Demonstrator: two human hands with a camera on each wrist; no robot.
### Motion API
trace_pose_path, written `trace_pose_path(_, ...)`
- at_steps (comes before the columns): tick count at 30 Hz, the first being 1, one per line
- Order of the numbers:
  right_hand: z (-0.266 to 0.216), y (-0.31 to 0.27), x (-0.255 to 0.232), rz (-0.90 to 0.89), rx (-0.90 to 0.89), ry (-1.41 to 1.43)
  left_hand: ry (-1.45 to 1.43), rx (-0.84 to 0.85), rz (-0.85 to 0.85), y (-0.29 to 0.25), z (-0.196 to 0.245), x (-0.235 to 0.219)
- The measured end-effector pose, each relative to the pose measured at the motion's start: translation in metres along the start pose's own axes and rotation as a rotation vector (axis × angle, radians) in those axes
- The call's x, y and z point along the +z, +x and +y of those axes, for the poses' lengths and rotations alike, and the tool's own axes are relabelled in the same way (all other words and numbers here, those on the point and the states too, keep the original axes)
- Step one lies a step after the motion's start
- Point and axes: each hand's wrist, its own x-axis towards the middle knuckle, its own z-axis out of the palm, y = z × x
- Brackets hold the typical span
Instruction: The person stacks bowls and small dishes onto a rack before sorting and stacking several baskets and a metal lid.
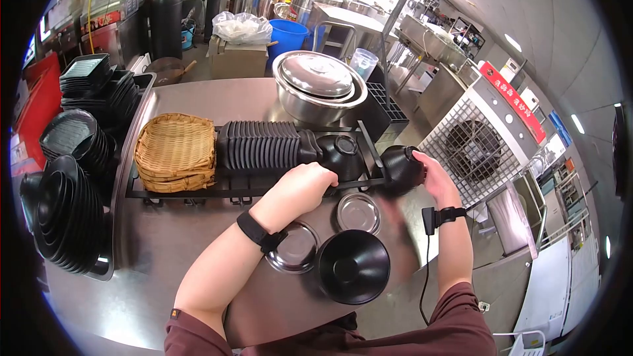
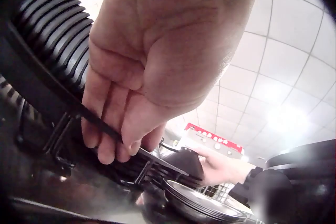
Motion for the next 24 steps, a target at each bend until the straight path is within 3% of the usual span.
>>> trace_pose_path(11, 0.001, 0.0, -0.005, -0.032, -0.002, 0.118, -0.015, -0.014, -0.029, 0.0, 0.003, -0.004)
trace_pose_path(16, -0.019, -0.023, 0.014, 0.004, 0.185, 0.239, -0.048, -0.028, -0.026, -0.001, 0.004, -0.005)
trace_pose_path(19, -0.009, -0.019, 0.008, -0.057, 0.106, 0.199, -0.066, -0.043, -0.043, -0.001, 0.003, -0.003)
trace_pose_path(24, 0.003, 0.0, -0.009, -0.043, 0.144, 0.213, -0.079, -0.039, -0.05, -0.001, 0.008, -0.009)
